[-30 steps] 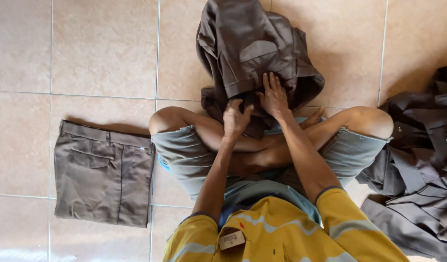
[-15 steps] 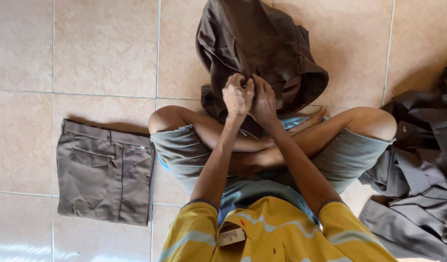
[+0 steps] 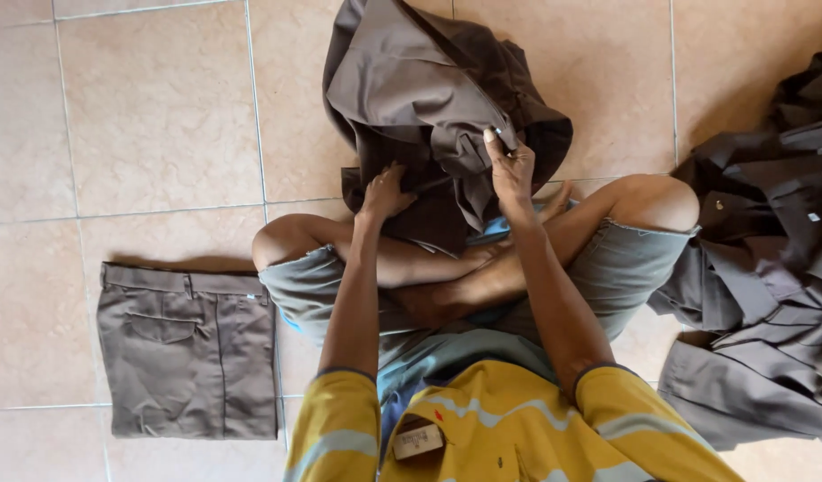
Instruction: A person sitting on the floor is folding and smoothing out several pairs of brown trousers.
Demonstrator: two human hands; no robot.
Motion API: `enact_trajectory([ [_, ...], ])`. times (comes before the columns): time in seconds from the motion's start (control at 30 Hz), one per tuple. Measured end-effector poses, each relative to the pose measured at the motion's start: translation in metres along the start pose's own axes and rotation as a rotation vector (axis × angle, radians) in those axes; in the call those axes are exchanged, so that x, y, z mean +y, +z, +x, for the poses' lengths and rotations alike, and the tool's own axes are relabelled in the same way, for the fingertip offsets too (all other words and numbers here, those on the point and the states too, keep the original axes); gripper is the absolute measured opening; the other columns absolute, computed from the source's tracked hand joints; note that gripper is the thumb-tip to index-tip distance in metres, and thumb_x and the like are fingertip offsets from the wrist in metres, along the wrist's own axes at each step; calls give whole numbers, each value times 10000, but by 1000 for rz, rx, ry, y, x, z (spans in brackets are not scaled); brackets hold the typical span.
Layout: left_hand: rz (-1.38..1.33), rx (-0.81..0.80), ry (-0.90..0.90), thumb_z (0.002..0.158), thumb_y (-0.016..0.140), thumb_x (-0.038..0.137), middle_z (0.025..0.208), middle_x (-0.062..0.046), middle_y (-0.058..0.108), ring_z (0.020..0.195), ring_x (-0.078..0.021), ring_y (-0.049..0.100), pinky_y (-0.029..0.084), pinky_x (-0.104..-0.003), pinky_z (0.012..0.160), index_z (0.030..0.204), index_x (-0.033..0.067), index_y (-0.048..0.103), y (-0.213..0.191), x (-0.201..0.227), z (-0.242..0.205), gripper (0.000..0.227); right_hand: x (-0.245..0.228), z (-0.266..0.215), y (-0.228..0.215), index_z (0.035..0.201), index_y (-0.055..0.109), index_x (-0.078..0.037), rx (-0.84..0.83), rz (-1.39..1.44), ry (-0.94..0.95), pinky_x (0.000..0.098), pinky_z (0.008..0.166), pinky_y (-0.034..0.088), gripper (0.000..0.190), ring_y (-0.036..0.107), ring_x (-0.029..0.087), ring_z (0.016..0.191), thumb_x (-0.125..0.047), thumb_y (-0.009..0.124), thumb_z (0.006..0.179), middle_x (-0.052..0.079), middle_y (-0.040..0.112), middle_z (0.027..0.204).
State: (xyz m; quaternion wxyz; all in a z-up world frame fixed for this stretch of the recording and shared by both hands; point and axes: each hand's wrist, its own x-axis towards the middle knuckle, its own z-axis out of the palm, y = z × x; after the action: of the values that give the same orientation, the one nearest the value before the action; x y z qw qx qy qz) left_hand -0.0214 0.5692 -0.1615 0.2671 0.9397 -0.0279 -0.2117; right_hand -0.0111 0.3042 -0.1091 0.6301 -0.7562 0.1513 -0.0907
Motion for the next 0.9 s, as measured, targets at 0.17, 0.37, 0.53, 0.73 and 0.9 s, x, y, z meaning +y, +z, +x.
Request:
enact_trajectory([
  [0.17, -314, 344, 5, 770, 872, 66, 1649, -187, 336, 1455, -474, 411, 433, -588, 1185, 1582, 113, 347, -99, 80, -39, 968, -13, 3, -22, 1044, 761, -88, -254, 62, -118, 289, 792, 561, 129, 623, 59, 871, -206, 789, 1002, -6, 696, 877],
  [0.37, -224, 302, 693, 899, 828, 416, 1495, -20, 596, 1501, -306, 312, 115, -583, 1159, 1373, 211, 663, -150, 139, -38, 541, -200, -26, -49, 1132, 529, -259, -328, -509, 405, 309, 967, 394, 732, 545, 95, 1153, -828, 586, 675, -83, 562, 1202],
  [0.53, -559, 441, 446, 917, 793, 309, 703, 27, 656, 731, -210, 664, 546, -370, 822, 854, 231, 693, -116, 140, -18, 142, -162, -21, -51, 1168, 647, -122, -304, -161, -136, 419, 883, 507, 431, 615, 266, 1019, -541, 568, 1100, 104, 614, 1064],
  [0.73, -727, 512, 267, 929, 798, 328, 730, -53, 701, 743, -217, 733, 598, -383, 766, 949, 170, 750, -81, 110, 0, 166, -124, -56, -37, 1265, 683, -30, -80, -96, -422, 494, 914, 569, 369, 669, 365, 1111, -60, 848, 936, 192, 692, 1153],
  [0.9, -644, 566, 263, 930, 811, 309, 873, -129, 746, 897, -335, 756, 594, -475, 861, 1061, 128, 741, -114, 129, -28, 234, -123, -58, -33, 1103, 706, -1, 35, -113, -505, 396, 684, 614, 173, 727, 250, 854, -24, 811, 967, 141, 681, 905],
])
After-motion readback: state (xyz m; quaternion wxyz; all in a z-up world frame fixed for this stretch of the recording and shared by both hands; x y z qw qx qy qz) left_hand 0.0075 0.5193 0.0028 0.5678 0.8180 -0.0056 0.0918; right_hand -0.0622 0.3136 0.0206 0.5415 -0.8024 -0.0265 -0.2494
